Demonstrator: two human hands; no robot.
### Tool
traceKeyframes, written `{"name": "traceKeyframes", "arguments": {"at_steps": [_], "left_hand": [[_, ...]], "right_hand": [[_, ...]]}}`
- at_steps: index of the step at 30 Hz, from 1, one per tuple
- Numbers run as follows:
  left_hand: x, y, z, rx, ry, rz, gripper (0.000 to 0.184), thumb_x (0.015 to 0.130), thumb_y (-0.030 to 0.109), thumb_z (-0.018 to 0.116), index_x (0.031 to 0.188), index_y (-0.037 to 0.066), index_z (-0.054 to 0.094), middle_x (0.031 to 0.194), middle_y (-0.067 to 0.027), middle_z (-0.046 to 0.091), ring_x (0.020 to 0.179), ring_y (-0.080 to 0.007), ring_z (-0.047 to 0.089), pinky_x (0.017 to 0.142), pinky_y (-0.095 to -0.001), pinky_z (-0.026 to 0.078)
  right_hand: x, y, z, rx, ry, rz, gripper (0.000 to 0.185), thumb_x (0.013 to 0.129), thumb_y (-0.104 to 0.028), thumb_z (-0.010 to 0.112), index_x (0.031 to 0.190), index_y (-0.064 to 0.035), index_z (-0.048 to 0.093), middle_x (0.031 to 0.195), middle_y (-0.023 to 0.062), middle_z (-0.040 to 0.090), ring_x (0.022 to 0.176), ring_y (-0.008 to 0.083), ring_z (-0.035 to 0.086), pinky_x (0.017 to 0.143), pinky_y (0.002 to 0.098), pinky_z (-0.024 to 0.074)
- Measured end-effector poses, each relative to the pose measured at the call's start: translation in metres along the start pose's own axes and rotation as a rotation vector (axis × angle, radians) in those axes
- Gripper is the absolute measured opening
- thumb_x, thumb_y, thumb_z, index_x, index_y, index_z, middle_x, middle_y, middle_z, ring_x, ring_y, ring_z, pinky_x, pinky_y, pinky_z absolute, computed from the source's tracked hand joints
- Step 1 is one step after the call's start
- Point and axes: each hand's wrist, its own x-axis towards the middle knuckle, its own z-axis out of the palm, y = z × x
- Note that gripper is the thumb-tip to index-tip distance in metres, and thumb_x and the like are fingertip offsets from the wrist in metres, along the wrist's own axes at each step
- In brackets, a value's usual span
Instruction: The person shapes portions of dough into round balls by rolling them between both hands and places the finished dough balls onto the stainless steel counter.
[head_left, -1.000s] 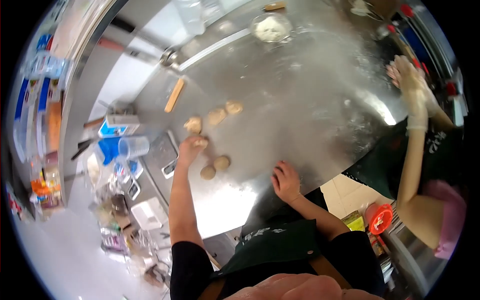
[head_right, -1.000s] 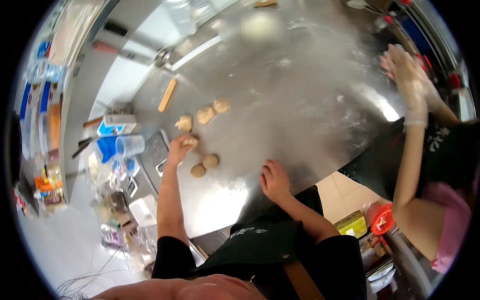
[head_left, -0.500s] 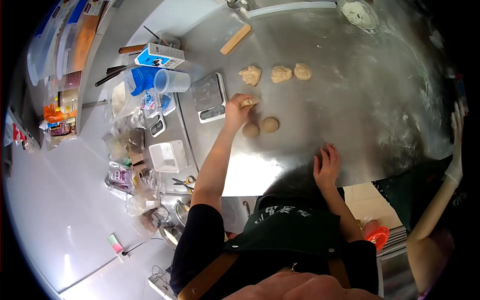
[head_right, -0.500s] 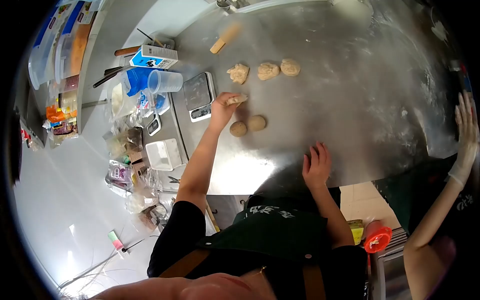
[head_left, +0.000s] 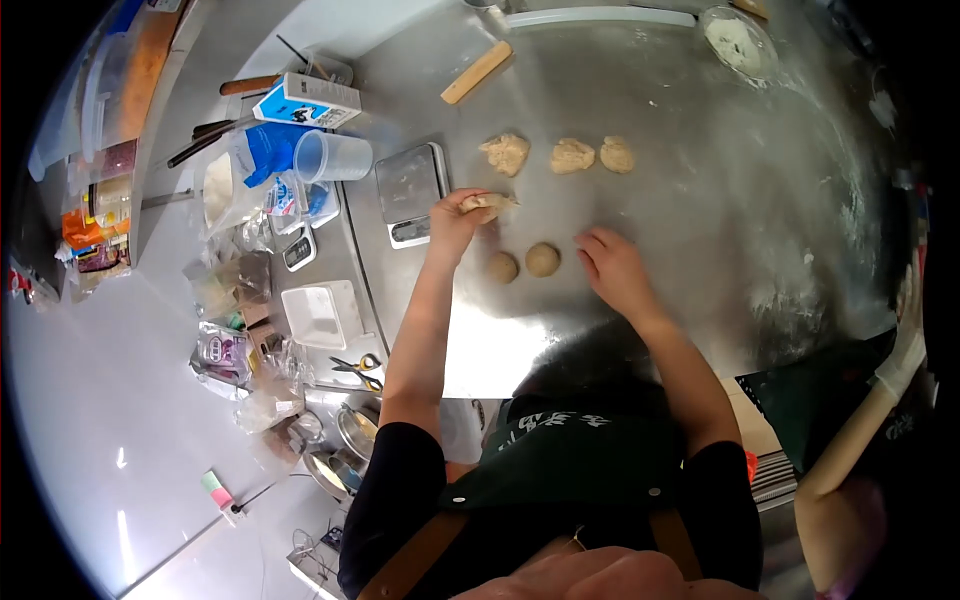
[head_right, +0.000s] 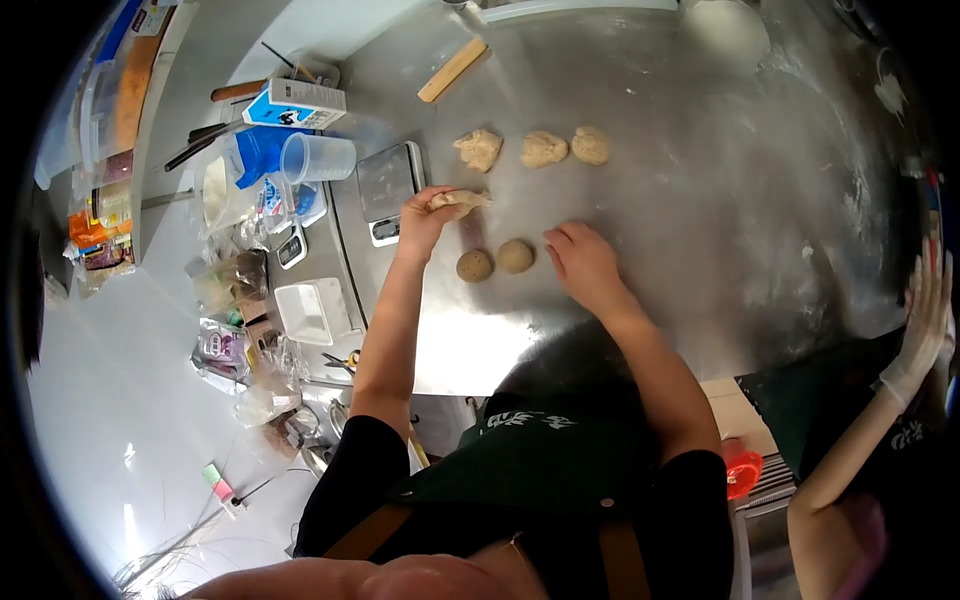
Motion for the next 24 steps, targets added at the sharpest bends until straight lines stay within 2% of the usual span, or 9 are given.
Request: {"name": "traceKeyframes", "arguments": {"at_steps": [1, 3, 6, 8, 12, 15, 18, 21, 24], "left_hand": [[0.001, -0.003, 0.0, 0.009, 0.017, 0.027, 0.028, 0.08, -0.009, 0.067, 0.107, -0.001, 0.068, 0.098, -0.0078, 0.071, 0.086, -0.0128, 0.066, 0.076, -0.025, 0.055], [0.0, -0.008, 0.001, -0.009, 0.031, 0.05, 0.027, 0.08, -0.009, 0.067, 0.106, -0.001, 0.068, 0.098, -0.0079, 0.071, 0.086, -0.0122, 0.066, 0.077, -0.025, 0.054], [-0.002, -0.017, 0.0, -0.019, 0.06, 0.031, 0.027, 0.08, -0.009, 0.067, 0.106, -0.001, 0.068, 0.098, -0.0072, 0.071, 0.088, -0.0123, 0.066, 0.079, -0.0253, 0.054], [-0.007, -0.017, 0.001, 0.006, 0.08, 0.025, 0.029, 0.081, -0.01, 0.066, 0.109, -0.002, 0.068, 0.099, -0.0073, 0.071, 0.092, -0.0135, 0.066, 0.083, -0.0262, 0.054], [-0.01, -0.01, 0.001, 0.102, 0.124, 0.034, 0.027, 0.083, -0.005, 0.067, 0.109, 0.0, 0.067, 0.099, -0.0059, 0.07, 0.087, -0.0115, 0.064, 0.081, -0.025, 0.052], [-0.006, -0.008, 0.005, -0.012, 0.167, 0.034, 0.026, 0.083, -0.003, 0.067, 0.109, 0.0, 0.067, 0.098, -0.005, 0.07, 0.086, -0.0107, 0.062, 0.08, -0.0247, 0.051], [-0.003, -0.011, 0.007, -0.029, 0.186, 0.037, 0.026, 0.084, -0.003, 0.067, 0.109, 0.0, 0.067, 0.097, -0.0044, 0.07, 0.086, -0.0103, 0.062, 0.08, -0.0248, 0.052], [-0.01, -0.008, 0.013, 0.017, 0.166, 0.056, 0.025, 0.084, -0.002, 0.067, 0.109, 0.0, 0.067, 0.097, -0.0046, 0.07, 0.087, -0.01, 0.062, 0.079, -0.0246, 0.052], [-0.016, -0.006, 0.022, -0.003, 0.177, 0.075, 0.025, 0.084, -0.004, 0.066, 0.109, 0.0, 0.067, 0.098, -0.0046, 0.07, 0.088, -0.0108, 0.063, 0.08, -0.0249, 0.052]], "right_hand": [[0.016, 0.001, 0.006, -0.023, -0.092, 0.001, 0.016, 0.083, -0.014, 0.07, 0.095, -0.0049, 0.064, 0.101, 0.0098, 0.065, 0.09, 0.0311, 0.064, 0.073, 0.0407, 0.053], [0.052, 0.0, 0.022, -0.078, -0.242, 0.061, 0.018, 0.082, -0.021, 0.072, 0.086, -0.0051, 0.063, 0.093, 0.0097, 0.067, 0.083, 0.0309, 0.066, 0.068, 0.0415, 0.0529], [0.093, -0.008, 0.047, -0.193, -0.308, 0.1, 0.028, 0.08, -0.03, 0.074, 0.076, -0.0056, 0.061, 0.083, 0.0111, 0.067, 0.076, 0.0316, 0.066, 0.064, 0.0419, 0.0525], [0.114, -0.016, 0.059, -0.192, -0.268, 0.119, 0.03, 0.079, -0.033, 0.075, 0.075, -0.0055, 0.062, 0.078, 0.0117, 0.067, 0.072, 0.032, 0.066, 0.062, 0.0422, 0.0525], [0.125, -0.017, 0.075, -0.226, -0.257, 0.141, 0.032, 0.078, -0.035, 0.075, 0.073, -0.0057, 0.062, 0.075, 0.0116, 0.066, 0.069, 0.0319, 0.067, 0.059, 0.0426, 0.0523], [0.122, -0.012, 0.087, -0.235, -0.098, 0.078, 0.036, 0.076, -0.035, 0.077, 0.07, -0.0052, 0.058, 0.072, 0.0115, 0.064, 0.062, 0.0331, 0.064, 0.054, 0.0426, 0.049], [0.118, -0.012, 0.089, -0.241, -0.112, 0.095, 0.029, 0.08, -0.033, 0.075, 0.076, -0.0068, 0.062, 0.073, 0.0103, 0.065, 0.068, 0.0299, 0.067, 0.059, 0.0416, 0.052], [0.108, 0.002, 0.081, -0.026, -0.066, 0.043, 0.027, 0.082, -0.031, 0.073, 0.077, -0.0077, 0.061, 0.077, 0.0092, 0.065, 0.071, 0.0281, 0.067, 0.06, 0.0394, 0.0517], [0.099, 0.0, 0.074, 0.019, -0.051, 0.046, 0.022, 0.082, -0.027, 0.074, 0.081, -0.007, 0.063, 0.082, 0.0097, 0.066, 0.07, 0.0279, 0.065, 0.061, 0.0372, 0.0506]]}}
